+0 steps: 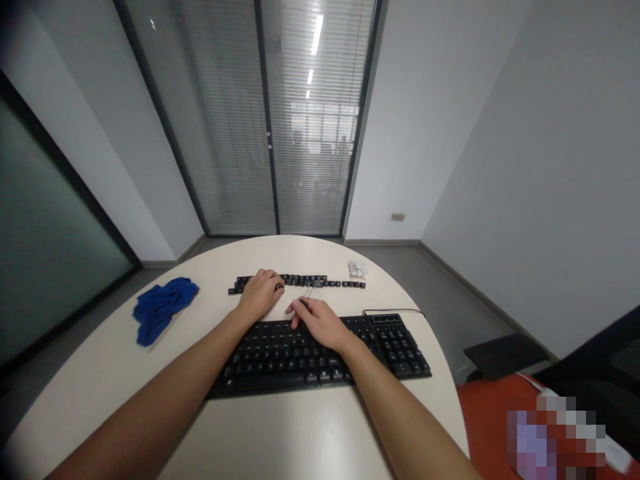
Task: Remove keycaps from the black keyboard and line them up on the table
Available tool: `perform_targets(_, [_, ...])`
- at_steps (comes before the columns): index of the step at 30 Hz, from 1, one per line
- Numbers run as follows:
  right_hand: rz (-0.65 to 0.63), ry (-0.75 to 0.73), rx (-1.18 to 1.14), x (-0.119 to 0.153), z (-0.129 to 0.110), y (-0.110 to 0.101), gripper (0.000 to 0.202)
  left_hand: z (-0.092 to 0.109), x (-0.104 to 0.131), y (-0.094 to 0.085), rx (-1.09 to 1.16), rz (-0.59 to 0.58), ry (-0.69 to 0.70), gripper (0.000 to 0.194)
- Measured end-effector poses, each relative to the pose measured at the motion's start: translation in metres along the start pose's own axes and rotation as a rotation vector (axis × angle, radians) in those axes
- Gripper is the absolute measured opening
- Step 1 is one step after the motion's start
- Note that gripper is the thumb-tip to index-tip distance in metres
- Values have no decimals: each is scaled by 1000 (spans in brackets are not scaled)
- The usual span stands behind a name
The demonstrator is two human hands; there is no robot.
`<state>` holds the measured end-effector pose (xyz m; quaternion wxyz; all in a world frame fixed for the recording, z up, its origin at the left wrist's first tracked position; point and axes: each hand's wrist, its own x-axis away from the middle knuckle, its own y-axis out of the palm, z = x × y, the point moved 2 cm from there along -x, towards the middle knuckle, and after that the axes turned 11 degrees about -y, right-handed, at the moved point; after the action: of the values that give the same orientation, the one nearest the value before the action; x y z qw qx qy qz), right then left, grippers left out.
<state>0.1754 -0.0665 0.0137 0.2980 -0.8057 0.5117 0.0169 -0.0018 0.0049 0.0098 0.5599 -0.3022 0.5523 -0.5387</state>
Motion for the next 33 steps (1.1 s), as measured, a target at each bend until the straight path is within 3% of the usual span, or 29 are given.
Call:
perform_targets(8, [-3,2,2,0,1,0,53,0,2,-3,22,-9,-32,16])
perform_targets(14, [-5,7,-20,0,1,0,54,5,5,-16,43,-15,-65,17])
perform_targets(21, [-38,-19,83,1,-9,-8,57,21,46,-24,99,-141,-128,12])
perform_targets(25, [-69,1,149,3,-21,-15,53,24,72,-21,200,-197,-33,16])
perform_targets(33, [-162,41,42,6,-29,-16,37,13,79,-16,350,-205,59,12])
